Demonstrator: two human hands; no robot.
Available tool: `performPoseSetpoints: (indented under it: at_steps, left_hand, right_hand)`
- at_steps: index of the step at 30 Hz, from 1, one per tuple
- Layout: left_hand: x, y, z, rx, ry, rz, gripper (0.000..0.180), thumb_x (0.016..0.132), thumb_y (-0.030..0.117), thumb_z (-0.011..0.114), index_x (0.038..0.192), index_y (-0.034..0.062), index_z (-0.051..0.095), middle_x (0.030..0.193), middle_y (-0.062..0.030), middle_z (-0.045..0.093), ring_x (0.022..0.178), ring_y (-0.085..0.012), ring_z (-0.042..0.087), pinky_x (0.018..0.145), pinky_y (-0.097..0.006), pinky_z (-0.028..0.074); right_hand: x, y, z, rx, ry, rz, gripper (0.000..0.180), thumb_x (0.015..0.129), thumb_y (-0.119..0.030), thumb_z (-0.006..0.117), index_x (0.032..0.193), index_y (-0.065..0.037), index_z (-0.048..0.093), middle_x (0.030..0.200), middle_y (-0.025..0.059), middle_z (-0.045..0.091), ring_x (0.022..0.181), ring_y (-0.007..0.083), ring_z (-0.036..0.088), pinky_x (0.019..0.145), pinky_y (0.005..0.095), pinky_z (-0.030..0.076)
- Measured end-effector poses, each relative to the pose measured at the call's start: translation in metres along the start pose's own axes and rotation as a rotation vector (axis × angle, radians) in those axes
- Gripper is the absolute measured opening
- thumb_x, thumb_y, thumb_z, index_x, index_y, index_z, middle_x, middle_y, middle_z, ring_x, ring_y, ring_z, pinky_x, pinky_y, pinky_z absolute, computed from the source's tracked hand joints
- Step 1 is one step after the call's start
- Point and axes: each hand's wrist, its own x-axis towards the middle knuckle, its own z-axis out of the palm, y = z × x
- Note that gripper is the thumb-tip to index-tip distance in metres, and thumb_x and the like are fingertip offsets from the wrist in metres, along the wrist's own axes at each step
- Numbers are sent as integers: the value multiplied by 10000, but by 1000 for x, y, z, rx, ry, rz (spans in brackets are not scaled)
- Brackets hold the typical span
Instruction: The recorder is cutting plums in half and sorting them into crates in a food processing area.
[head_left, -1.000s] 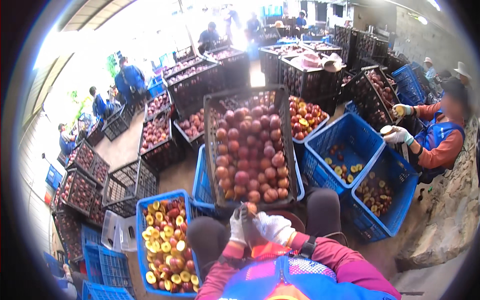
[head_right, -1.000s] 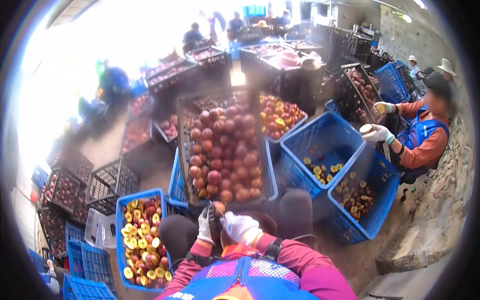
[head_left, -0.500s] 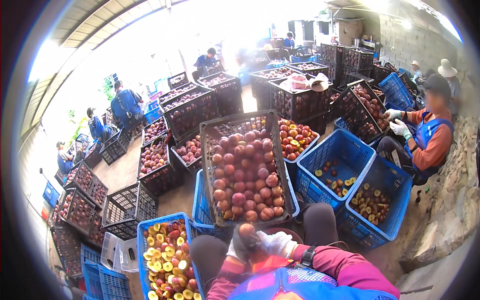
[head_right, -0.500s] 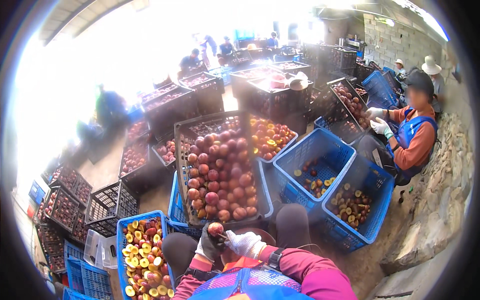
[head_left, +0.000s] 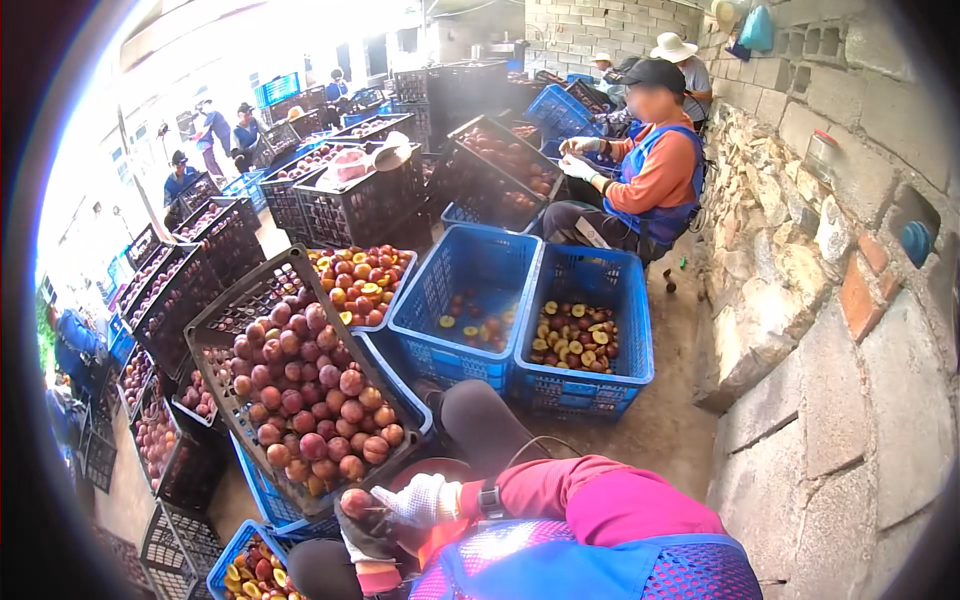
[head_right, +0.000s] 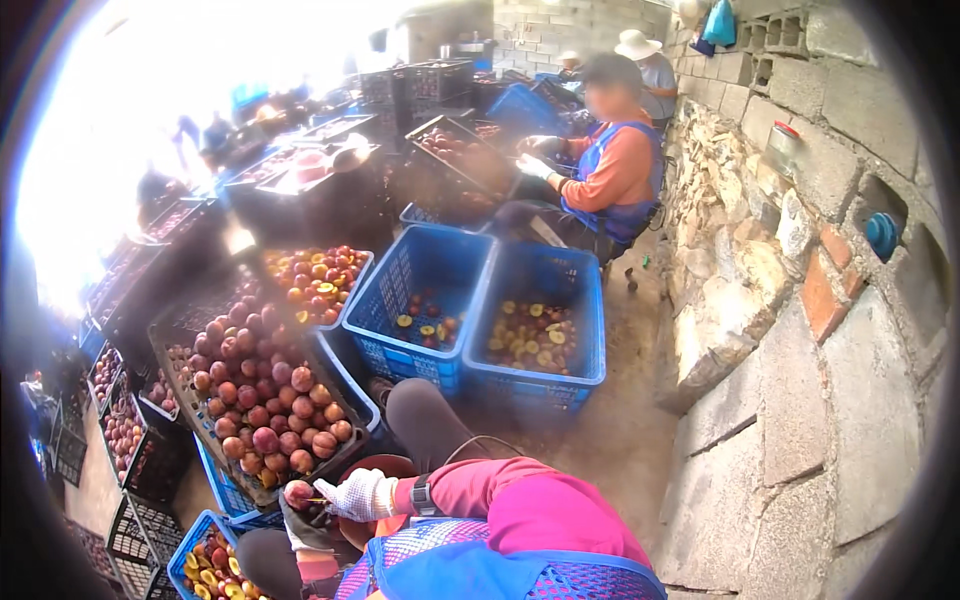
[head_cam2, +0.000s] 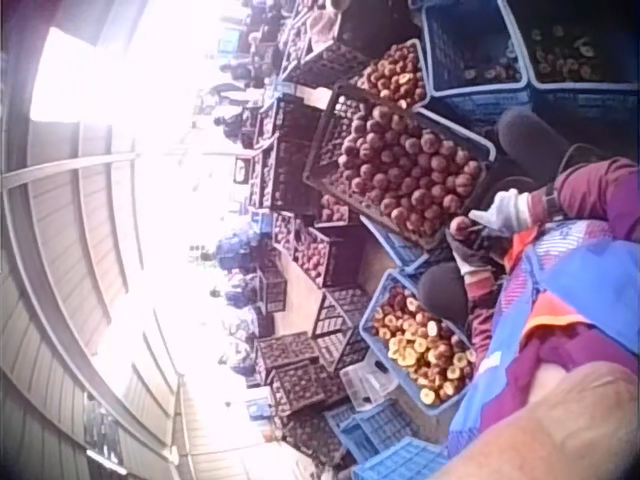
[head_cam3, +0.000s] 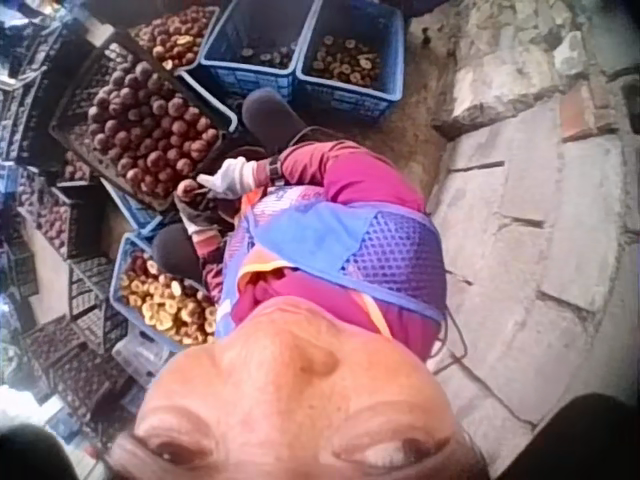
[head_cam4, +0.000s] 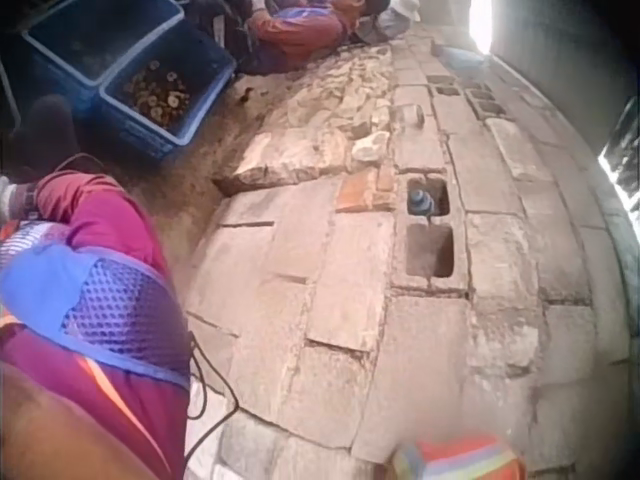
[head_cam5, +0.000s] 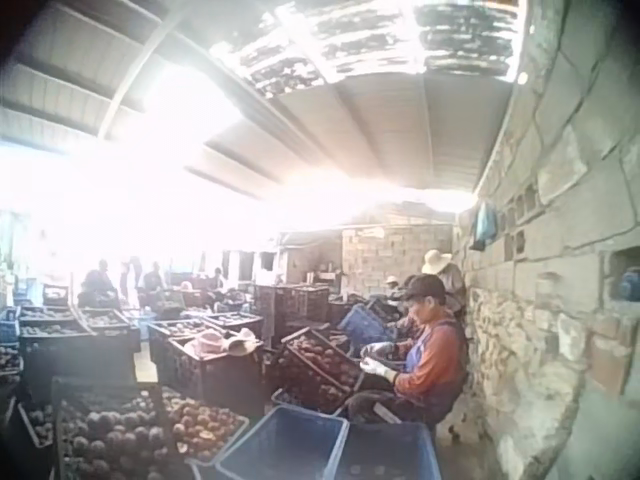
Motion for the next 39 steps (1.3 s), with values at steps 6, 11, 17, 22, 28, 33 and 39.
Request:
performPoseSetpoints:
  at_steps: [6,11,17,22,28,33,39]
  left_hand:
    - [-16,29,-45,-413,-159,-123,455,1032,588,708,1069,135,700,970,-34,733,776,-227,722,631,-380,590]
    - [3,-9,-12,617,24,747,340,1047,260,708,1302,49,632,1138,-122,692,995,-322,704,821,-458,574]
    - [9,-18,-12,768,-48,796,353,1021,298,701,1288,80,620,1138,-174,668,1042,-398,688,871,-510,566]
    - [22,-30,-9,539,-25,689,277,1021,335,745,1090,71,700,962,-136,704,906,-363,733,784,-460,584]
    - [6,-23,-13,455,-230,304,551,1147,586,493,1420,131,641,1389,-90,693,1268,-291,689,1120,-470,562]
    - [-11,4,20,220,-372,227,428,1110,489,574,1293,111,660,1247,-99,704,1150,-291,692,998,-453,544]
    - [21,-8,5,11,-45,235,219,1051,263,730,1003,50,712,882,-109,739,835,-276,755,725,-401,553]
  right_hand:
    - [10,-42,-97,203,148,-16,316,1023,-359,722,1251,-145,682,890,153,762,769,412,763,662,548,587]
    - [56,-36,-103,736,68,148,350,1059,-417,721,1202,-98,737,1047,153,771,986,348,742,871,466,573]
    - [44,-32,-51,1185,-177,437,479,1101,-512,653,1299,-89,758,1178,148,782,1089,285,718,981,422,547]
    - [53,-54,-54,798,4,305,517,1085,-536,599,1164,-54,766,1118,212,784,1110,401,738,967,473,560]
    - [58,-63,-49,410,36,367,580,1001,-627,634,991,-59,747,983,263,777,962,478,769,840,546,594]
    - [65,-57,-46,350,5,340,542,1013,-582,649,981,-49,740,1001,267,774,988,465,768,853,534,586]
    - [67,-61,-48,692,23,372,488,1036,-529,668,1113,-55,755,1083,248,777,1043,465,751,902,514,572]
